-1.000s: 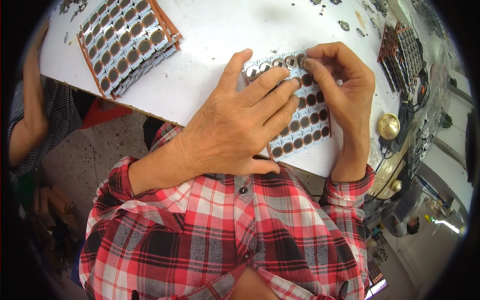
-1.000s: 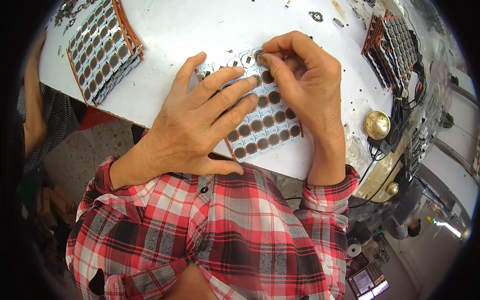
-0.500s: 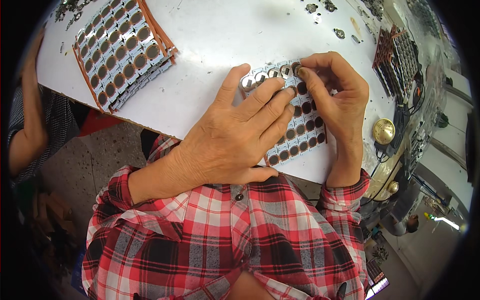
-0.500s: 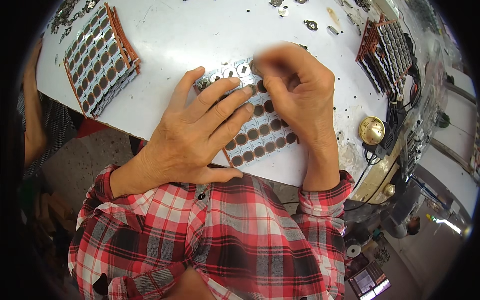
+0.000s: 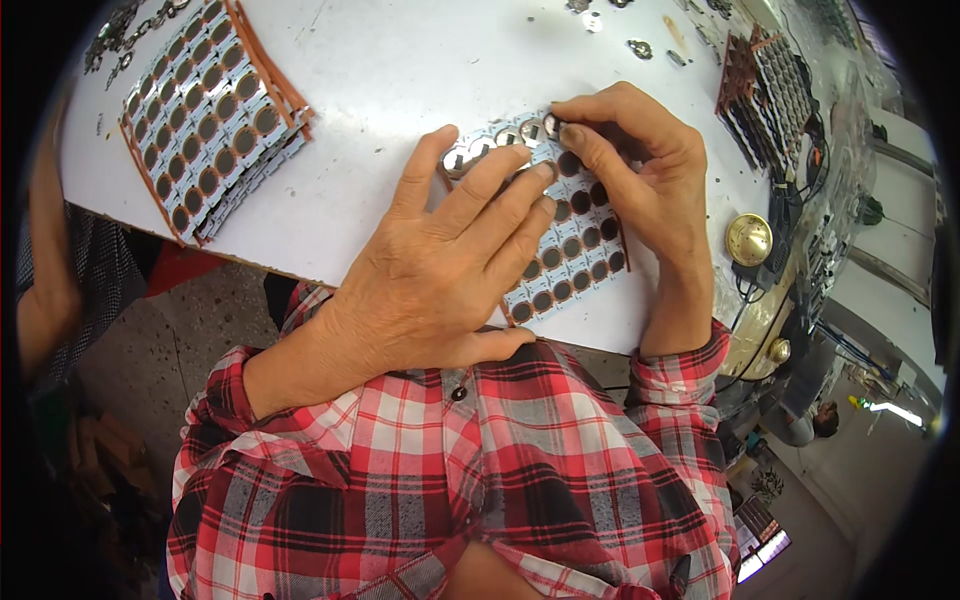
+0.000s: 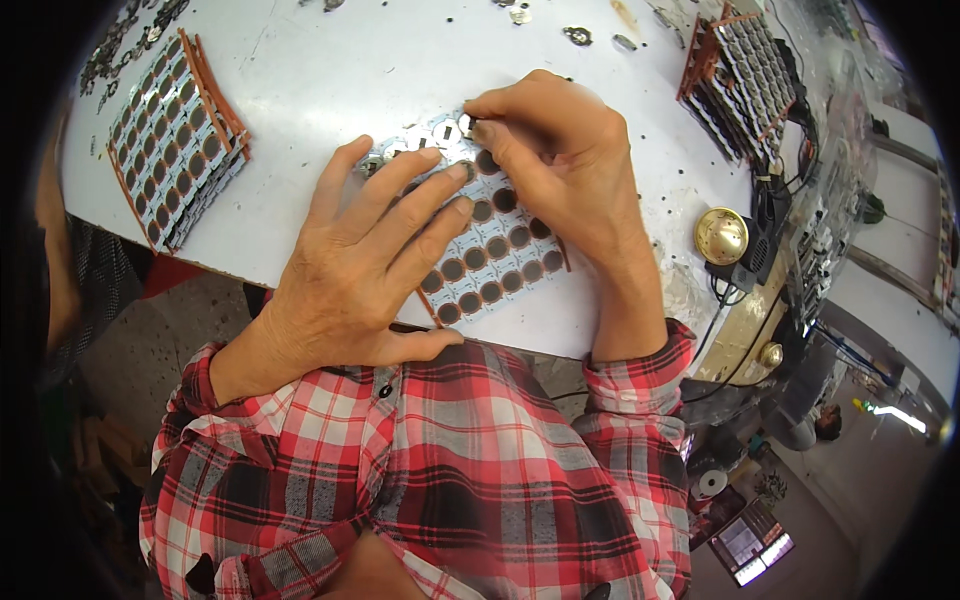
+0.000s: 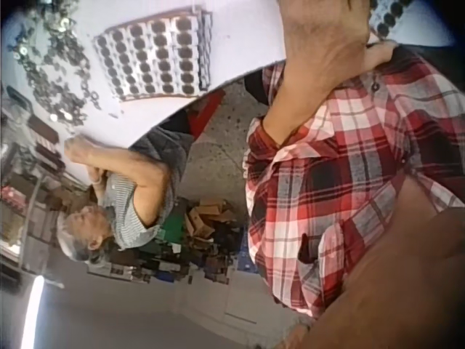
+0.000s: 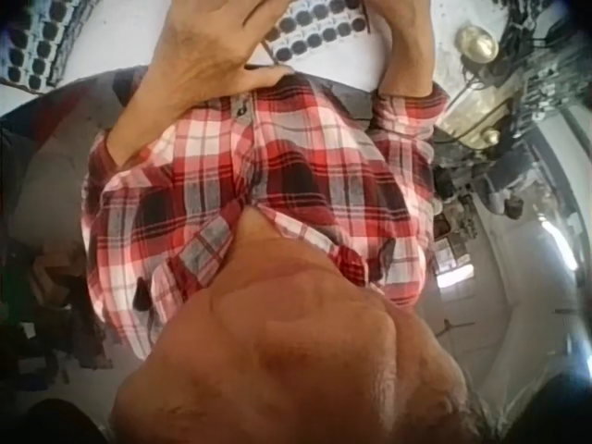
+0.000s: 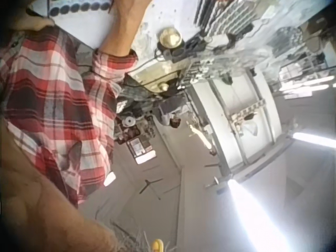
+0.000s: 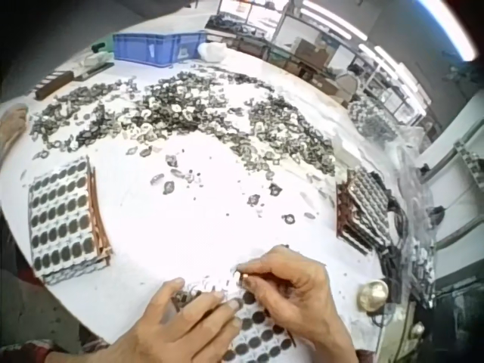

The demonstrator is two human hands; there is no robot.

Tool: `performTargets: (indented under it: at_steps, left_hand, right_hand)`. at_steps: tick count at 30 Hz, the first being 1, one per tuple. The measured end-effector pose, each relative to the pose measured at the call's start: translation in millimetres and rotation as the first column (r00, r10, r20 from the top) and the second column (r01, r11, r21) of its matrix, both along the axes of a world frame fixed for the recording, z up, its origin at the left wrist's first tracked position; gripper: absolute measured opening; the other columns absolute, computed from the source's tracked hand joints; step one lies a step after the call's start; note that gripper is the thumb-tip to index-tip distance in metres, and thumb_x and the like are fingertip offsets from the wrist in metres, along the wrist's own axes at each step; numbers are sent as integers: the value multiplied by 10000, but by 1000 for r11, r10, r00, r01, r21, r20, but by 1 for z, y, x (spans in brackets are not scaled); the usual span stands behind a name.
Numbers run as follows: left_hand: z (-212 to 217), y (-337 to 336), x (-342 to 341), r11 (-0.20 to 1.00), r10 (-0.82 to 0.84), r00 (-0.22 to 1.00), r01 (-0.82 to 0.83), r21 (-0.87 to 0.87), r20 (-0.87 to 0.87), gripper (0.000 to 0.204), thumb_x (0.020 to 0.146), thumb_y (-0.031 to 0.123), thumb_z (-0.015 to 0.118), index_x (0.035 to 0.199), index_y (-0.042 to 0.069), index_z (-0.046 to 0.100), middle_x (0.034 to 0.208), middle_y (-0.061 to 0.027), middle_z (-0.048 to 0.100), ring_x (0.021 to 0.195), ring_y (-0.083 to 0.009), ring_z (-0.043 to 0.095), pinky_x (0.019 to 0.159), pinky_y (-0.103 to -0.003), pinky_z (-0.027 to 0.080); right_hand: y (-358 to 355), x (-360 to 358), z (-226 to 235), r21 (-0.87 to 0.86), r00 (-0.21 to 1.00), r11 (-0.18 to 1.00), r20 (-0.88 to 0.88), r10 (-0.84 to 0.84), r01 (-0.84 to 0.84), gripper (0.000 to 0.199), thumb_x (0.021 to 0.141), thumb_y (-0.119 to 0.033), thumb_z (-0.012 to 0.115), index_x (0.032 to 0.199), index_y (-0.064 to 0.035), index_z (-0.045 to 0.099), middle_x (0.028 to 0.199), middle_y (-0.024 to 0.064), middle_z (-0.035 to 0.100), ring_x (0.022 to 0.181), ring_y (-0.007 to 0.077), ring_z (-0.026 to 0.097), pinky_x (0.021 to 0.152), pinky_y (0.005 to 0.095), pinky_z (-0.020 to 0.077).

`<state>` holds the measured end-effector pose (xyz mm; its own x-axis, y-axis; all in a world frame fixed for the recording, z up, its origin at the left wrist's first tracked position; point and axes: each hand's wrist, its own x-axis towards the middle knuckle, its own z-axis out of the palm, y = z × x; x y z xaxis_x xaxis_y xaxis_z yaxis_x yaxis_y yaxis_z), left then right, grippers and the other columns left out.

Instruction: Sorting and placing small metal components into a grid tray.

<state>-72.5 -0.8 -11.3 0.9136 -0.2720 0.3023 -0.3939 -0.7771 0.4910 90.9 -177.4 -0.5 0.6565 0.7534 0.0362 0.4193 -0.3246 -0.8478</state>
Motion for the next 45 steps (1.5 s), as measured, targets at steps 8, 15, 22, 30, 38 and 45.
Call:
performTargets:
  at_steps: [8, 15, 22, 30, 38, 45]
  left_hand:
    - [-2, 3, -1, 1000, 2, 1000, -1, 11, -11, 847, 745, 651, 740, 1259, -18, 664, 1398, -183, 594, 1377, -371, 505, 1179, -664, 279]
    - [-4, 3, -1, 1000, 9, 1000, -9, 12, -8, 861, 768, 687, 724, 1265, -13, 663, 1408, -176, 589, 1384, -369, 503, 1193, -665, 260]
    - [-4, 3, 0, 1000, 15, 1000, -14, 17, -13, 863, 759, 690, 730, 1271, -1, 662, 1405, -175, 591, 1390, -367, 499, 1202, -664, 253]
    - [-6, 2, 1, 1000, 22, 1000, -22, 9, -14, 877, 733, 687, 749, 1280, 8, 654, 1417, -162, 584, 1382, -364, 506, 1193, -665, 268]
    - [-4, 2, 0, 1000, 26, 1000, -26, 14, 3, 879, 717, 671, 758, 1282, 6, 649, 1428, -163, 574, 1380, -367, 504, 1185, -662, 280]
    - [-6, 1, 0, 999, 32, 999, -31, -20, 9, 896, 643, 595, 803, 1284, -11, 641, 1436, -164, 567, 1399, -349, 480, 1181, -655, 289]
  right_hand:
    - [-41, 35, 8, 131, 926, 940, 174, -335, 316, 188, 915, -1, 713, 1096, -14, 760, 914, -23, 699, 759, 30, 570, 658, 186, 421]
    - [-32, 30, -3, -65, 913, 960, 334, -236, 272, 175, 905, -2, 719, 1072, -25, 768, 923, -24, 704, 749, 47, 576, 691, 216, 465]
    - [-28, 27, 8, 61, 872, 876, -148, -467, 479, 177, 944, -1, 687, 1100, -22, 769, 952, -19, 714, 764, 52, 601, 714, 194, 477]
    - [-43, 34, 6, -161, 799, 910, 552, -238, 382, 162, 910, -2, 705, 1053, -37, 774, 916, -5, 688, 754, 83, 601, 707, 244, 485]
    - [-13, 5, 24, 121, 901, 911, -249, -356, 394, 151, 990, -69, 656, 1100, -11, 740, 795, 36, 673, 639, 68, 603, 557, 201, 444]
    - [1, -3, 9, 102, 882, 948, -408, -236, 301, 190, 988, -99, 696, 1138, 18, 699, 769, 19, 656, 579, 55, 574, 434, 183, 407]
